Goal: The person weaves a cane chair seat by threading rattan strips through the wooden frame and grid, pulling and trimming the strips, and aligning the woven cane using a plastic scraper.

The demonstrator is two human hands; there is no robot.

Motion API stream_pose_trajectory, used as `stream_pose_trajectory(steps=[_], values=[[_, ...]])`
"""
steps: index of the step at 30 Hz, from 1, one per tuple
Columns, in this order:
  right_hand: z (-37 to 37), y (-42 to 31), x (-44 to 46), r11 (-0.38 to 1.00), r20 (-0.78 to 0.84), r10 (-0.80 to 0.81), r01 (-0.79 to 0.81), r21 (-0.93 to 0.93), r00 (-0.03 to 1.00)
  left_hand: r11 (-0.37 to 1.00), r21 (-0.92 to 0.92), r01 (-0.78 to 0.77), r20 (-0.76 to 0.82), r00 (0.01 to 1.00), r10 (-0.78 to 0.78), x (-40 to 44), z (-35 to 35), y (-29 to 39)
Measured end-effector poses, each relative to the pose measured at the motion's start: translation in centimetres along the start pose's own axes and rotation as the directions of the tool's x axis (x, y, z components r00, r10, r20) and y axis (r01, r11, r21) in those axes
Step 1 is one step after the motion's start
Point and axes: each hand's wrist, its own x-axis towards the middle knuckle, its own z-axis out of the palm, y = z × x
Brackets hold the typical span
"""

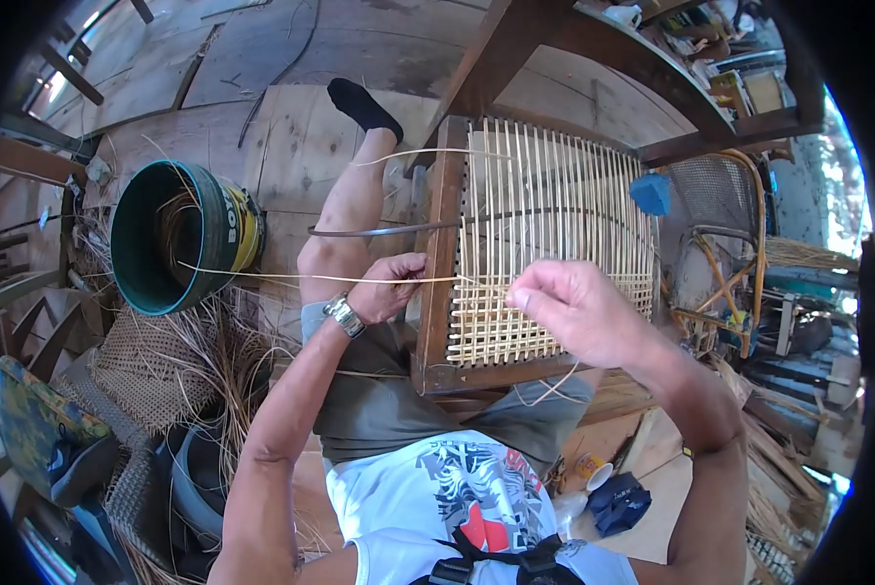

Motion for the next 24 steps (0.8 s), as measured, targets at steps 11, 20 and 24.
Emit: stream_pose_trajectory(steps=[11, 20, 24], values=[[0.1, -1.2, 0.9, 0.999, -0.085, -0.034, 0.035, 0.007, 0.996, 0.745, 0.649, -0.154, -0.159, 0.930, 0.331, -0.4, 0.0, 2.2], [3.8, 0.0, -2.1, 0.797, 0.102, -0.411, 0.411, -0.442, 0.906, 0.927, 0.280, 0.250, -0.565, 0.823, -0.051, -9.5, 4.9, 8.7], [9.9, 1.4, -3.1, 0.630, 0.112, -0.388, 0.352, -0.692, 0.915, 0.927, -0.165, 0.338, -0.510, 0.775, -0.374, -10.1, 7.8, 14.2]])
